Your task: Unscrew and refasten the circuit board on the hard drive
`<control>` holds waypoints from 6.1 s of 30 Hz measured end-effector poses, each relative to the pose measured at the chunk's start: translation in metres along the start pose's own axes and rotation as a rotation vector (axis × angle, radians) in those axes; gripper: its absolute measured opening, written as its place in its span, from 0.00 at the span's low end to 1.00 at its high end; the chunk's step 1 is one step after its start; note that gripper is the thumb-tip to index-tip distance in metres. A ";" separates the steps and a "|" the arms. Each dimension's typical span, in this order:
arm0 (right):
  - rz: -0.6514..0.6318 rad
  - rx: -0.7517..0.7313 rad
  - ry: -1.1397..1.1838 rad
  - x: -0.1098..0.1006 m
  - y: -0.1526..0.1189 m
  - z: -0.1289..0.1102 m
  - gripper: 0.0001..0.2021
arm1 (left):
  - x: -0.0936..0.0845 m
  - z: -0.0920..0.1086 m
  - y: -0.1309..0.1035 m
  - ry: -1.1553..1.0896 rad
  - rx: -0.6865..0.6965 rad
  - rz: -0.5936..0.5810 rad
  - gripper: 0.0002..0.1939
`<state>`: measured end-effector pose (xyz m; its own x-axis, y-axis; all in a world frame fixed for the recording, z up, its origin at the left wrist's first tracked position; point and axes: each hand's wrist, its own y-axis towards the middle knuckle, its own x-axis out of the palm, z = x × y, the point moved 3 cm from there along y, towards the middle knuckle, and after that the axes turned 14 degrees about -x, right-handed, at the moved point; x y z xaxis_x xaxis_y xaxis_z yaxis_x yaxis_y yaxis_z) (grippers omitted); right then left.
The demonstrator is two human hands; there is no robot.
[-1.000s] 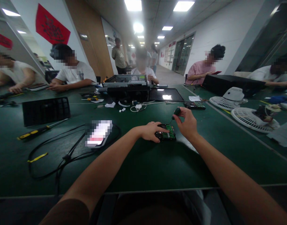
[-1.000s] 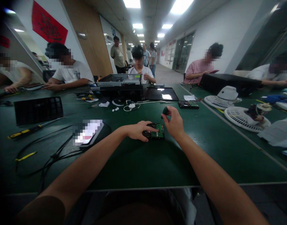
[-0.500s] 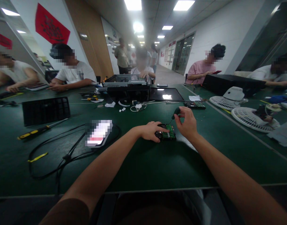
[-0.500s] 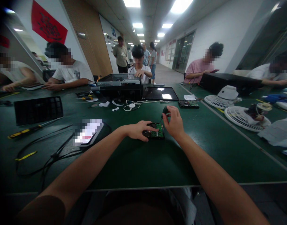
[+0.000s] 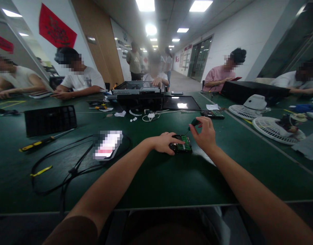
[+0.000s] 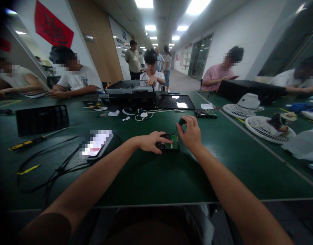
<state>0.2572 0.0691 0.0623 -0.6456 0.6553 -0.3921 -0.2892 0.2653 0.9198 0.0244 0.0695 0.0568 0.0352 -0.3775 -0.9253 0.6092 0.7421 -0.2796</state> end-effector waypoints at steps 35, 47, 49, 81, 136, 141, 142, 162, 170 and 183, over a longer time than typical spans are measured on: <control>-0.037 0.115 0.140 0.005 -0.004 0.003 0.24 | 0.002 -0.002 0.001 0.008 0.005 -0.006 0.43; -0.025 0.080 0.058 0.004 -0.006 0.006 0.22 | 0.003 -0.003 0.002 -0.010 0.000 0.001 0.43; -0.028 0.097 0.088 0.007 -0.007 0.006 0.24 | 0.003 -0.003 0.002 -0.004 0.005 0.011 0.43; 0.006 0.071 0.077 0.002 -0.004 0.008 0.17 | 0.002 -0.003 0.002 0.001 -0.008 -0.023 0.44; -0.041 0.143 0.093 0.009 -0.009 0.002 0.26 | 0.002 -0.003 0.002 -0.014 -0.014 -0.024 0.43; -0.062 0.108 0.067 0.009 -0.010 0.002 0.27 | 0.003 -0.002 0.003 -0.006 0.015 0.012 0.42; -0.065 0.103 0.068 0.009 -0.010 0.002 0.27 | 0.003 -0.002 0.003 -0.004 0.016 0.010 0.43; 0.000 0.119 0.166 0.006 -0.005 0.007 0.24 | 0.003 -0.003 0.001 -0.021 -0.007 -0.012 0.42; -0.016 0.018 0.057 -0.001 0.000 0.002 0.20 | 0.003 -0.002 0.002 0.010 0.004 -0.002 0.43; -0.045 0.143 0.249 0.006 0.000 -0.004 0.23 | 0.004 -0.002 0.003 0.003 0.000 0.002 0.43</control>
<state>0.2503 0.0701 0.0599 -0.7935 0.4515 -0.4082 -0.2299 0.3986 0.8878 0.0244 0.0715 0.0520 0.0341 -0.3749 -0.9264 0.6088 0.7430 -0.2782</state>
